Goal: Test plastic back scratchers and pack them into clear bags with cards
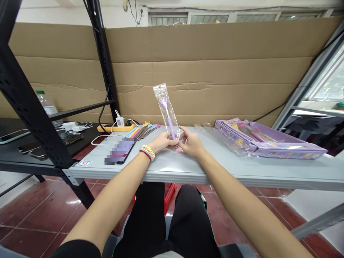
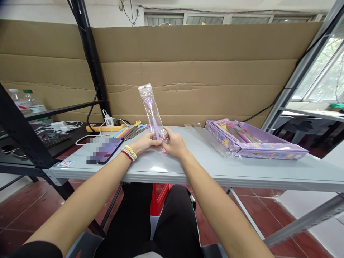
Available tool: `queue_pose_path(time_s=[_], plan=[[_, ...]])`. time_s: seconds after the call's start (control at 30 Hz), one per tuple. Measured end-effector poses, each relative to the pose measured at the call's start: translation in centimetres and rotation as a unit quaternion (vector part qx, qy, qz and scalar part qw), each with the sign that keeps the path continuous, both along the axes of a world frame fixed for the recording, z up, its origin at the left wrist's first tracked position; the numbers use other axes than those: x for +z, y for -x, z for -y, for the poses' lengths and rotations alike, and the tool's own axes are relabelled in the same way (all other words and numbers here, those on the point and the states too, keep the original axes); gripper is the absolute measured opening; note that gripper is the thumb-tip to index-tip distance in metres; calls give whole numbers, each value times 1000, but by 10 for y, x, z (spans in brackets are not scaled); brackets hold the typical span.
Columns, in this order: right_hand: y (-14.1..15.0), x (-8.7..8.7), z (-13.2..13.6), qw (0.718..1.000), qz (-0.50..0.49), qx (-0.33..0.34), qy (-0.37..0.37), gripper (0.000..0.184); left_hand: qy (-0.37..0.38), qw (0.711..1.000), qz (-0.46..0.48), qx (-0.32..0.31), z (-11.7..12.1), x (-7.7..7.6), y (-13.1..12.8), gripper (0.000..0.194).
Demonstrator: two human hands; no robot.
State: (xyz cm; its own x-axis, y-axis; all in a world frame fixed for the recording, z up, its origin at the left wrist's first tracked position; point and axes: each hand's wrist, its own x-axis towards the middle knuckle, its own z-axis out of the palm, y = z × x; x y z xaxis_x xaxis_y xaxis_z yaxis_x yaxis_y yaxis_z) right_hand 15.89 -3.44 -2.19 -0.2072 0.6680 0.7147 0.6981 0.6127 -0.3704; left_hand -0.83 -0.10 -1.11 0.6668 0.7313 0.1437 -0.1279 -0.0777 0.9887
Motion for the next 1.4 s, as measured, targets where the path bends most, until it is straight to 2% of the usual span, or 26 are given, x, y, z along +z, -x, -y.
queue_pose_path(time_s=[0.1,0.17,0.33,0.5,0.67,0.77,0.87,0.93,0.97,1.03,1.13,1.17,1.3,1.4], plan=[[0,-1,-1,1000,12,1,23,60,-31,998,-41,19,1,1,0,33],[1,-2,-3,999,19,-4,28,60,-54,998,-29,35,2,3,0,33],[2,-3,-4,999,33,-16,13,48,-50,981,150,114,-2,9,-2,37],[3,-3,-3,998,49,4,32,32,-59,985,99,128,-5,7,-1,36],[5,0,0,997,34,16,66,26,-69,987,82,121,-7,4,-2,34],[3,4,4,995,-35,35,85,35,-29,986,88,138,-7,6,-1,31],[-4,7,7,970,-134,134,150,66,15,982,102,159,-7,8,2,27],[-8,8,7,950,-143,197,193,82,35,977,117,175,-8,10,4,23],[-9,8,6,951,-125,207,193,85,40,975,121,182,-8,10,5,22],[-9,6,3,970,-70,184,144,72,42,974,119,189,-9,10,5,20],[-5,3,-1,992,-12,120,42,25,29,977,97,189,-8,9,3,15],[-4,2,-2,994,-7,108,24,17,18,978,89,190,-7,8,2,14],[-3,2,-4,994,-22,102,25,19,-25,982,53,178,-4,6,0,31],[-3,3,-4,995,-44,73,55,20,-23,992,39,121,-2,6,0,41]])
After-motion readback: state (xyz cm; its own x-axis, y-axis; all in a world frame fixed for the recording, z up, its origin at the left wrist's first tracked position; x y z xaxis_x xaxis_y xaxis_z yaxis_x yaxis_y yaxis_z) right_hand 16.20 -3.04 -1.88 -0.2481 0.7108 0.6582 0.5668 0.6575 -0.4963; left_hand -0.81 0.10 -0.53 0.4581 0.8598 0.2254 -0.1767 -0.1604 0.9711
